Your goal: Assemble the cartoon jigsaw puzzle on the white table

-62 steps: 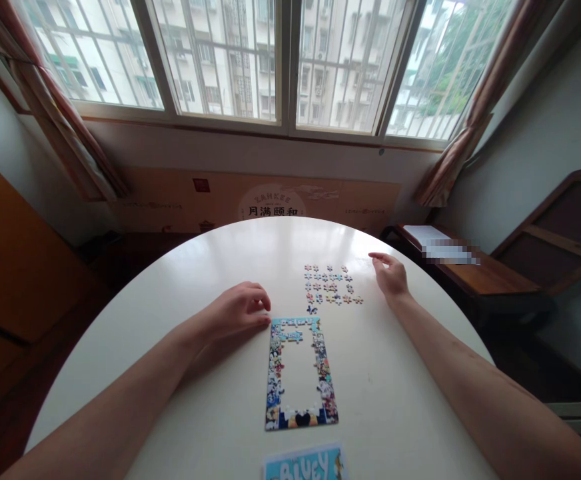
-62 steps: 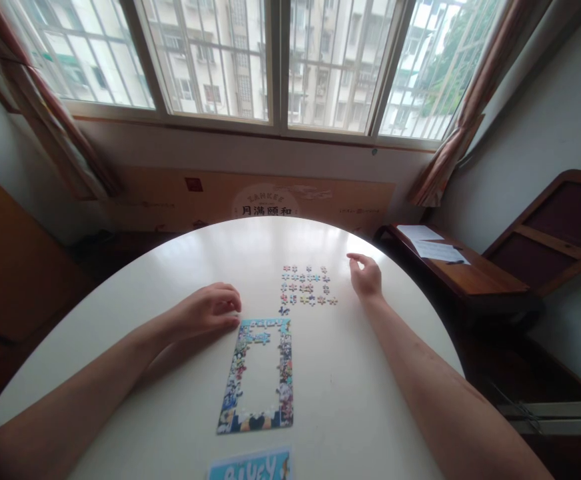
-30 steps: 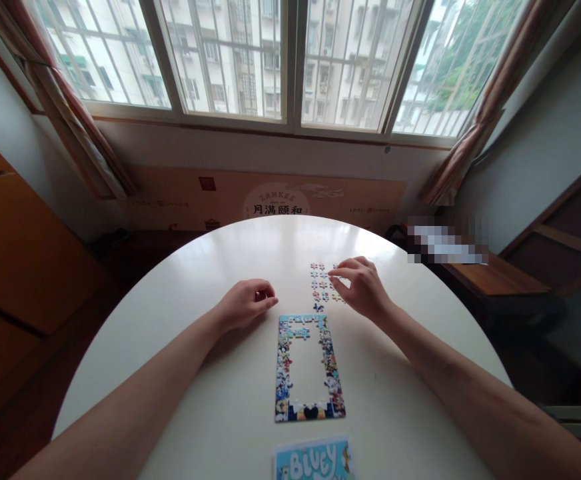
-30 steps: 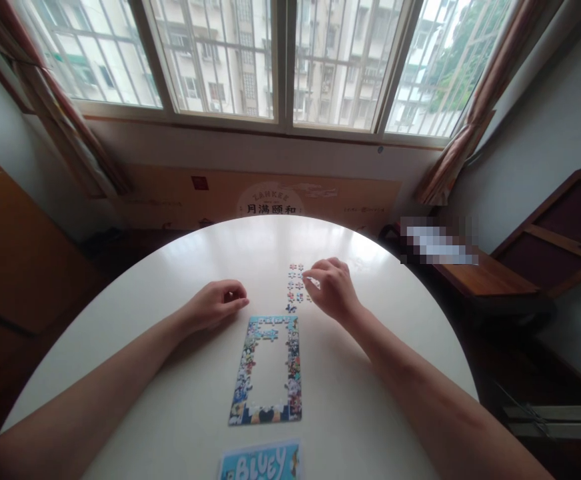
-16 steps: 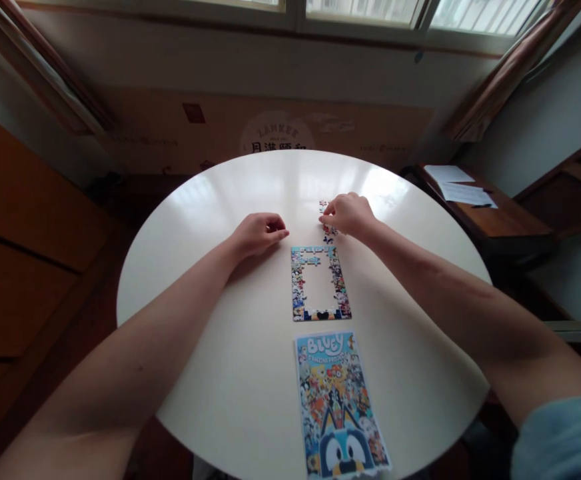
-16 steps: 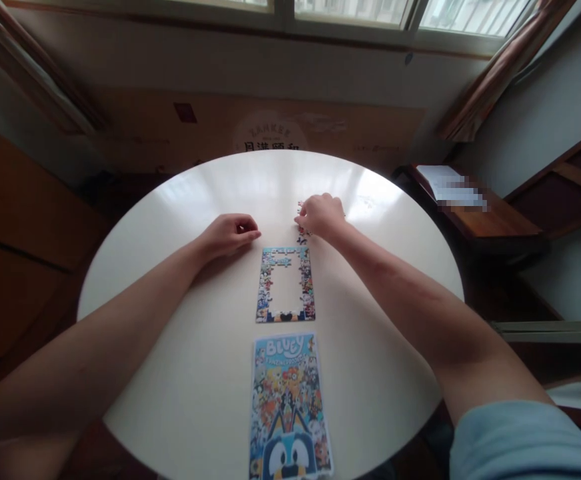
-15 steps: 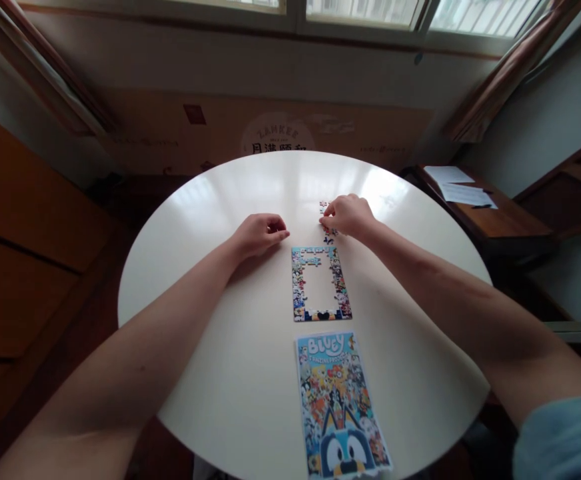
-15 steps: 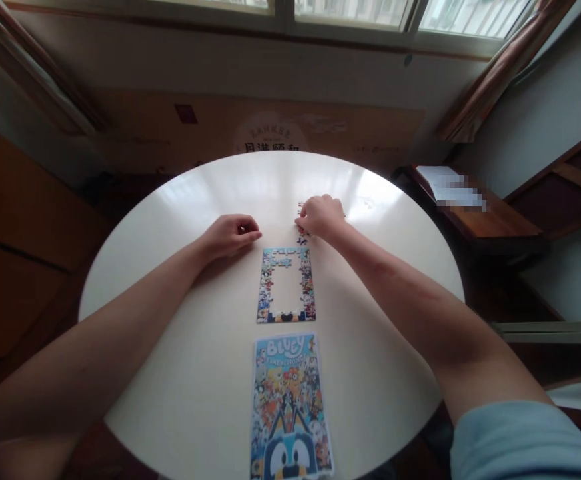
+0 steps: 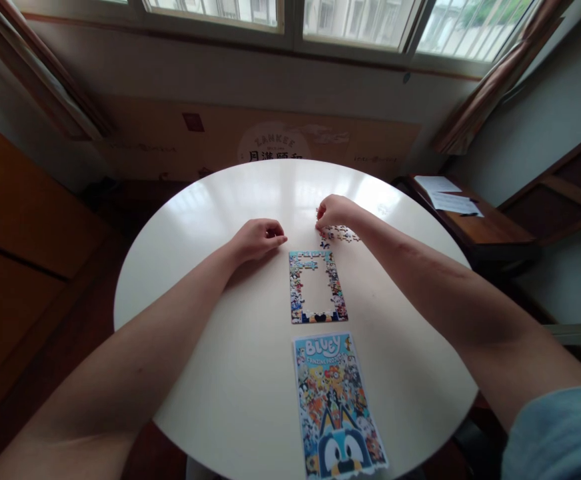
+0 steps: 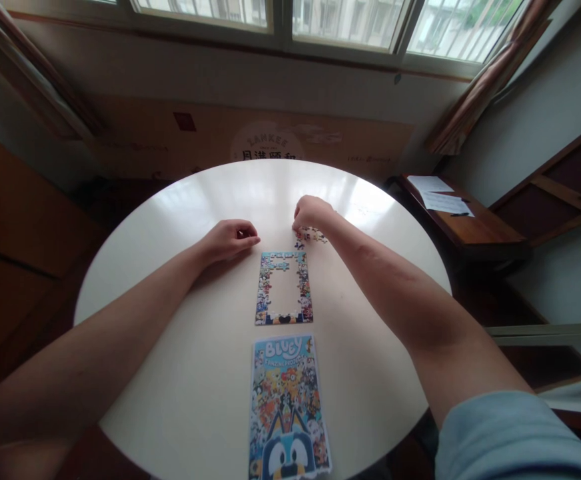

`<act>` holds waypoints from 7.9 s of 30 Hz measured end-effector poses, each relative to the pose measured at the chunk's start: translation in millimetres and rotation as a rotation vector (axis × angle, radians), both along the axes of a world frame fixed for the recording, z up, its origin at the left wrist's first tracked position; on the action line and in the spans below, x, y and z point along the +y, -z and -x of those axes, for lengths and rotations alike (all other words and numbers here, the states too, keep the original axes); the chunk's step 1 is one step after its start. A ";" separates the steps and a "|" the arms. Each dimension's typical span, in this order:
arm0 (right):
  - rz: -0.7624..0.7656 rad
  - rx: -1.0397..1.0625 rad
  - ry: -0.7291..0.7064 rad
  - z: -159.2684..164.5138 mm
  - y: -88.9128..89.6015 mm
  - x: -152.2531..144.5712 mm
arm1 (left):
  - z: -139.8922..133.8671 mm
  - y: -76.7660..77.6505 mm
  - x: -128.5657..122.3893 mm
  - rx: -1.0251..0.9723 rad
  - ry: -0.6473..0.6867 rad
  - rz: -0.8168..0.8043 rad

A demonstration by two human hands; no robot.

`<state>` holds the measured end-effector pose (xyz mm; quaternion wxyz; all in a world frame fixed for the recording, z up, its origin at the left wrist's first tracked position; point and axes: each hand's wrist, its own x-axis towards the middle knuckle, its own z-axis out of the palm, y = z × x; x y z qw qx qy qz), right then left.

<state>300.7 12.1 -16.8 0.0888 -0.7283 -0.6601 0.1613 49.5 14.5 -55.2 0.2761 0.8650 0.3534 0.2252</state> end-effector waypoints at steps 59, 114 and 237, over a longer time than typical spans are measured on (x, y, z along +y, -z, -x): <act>-0.482 0.269 -0.695 -17.9 15.3 -117.5 | -26.8 -29.8 -57.0 -0.034 0.142 0.035; -0.212 0.215 -0.641 -33.3 -0.5 -116.0 | -21.3 -18.5 -48.4 0.250 0.381 -0.374; -1.021 0.845 0.587 -120.0 52.9 -62.2 | 11.0 -0.2 11.4 -0.322 -0.531 -0.017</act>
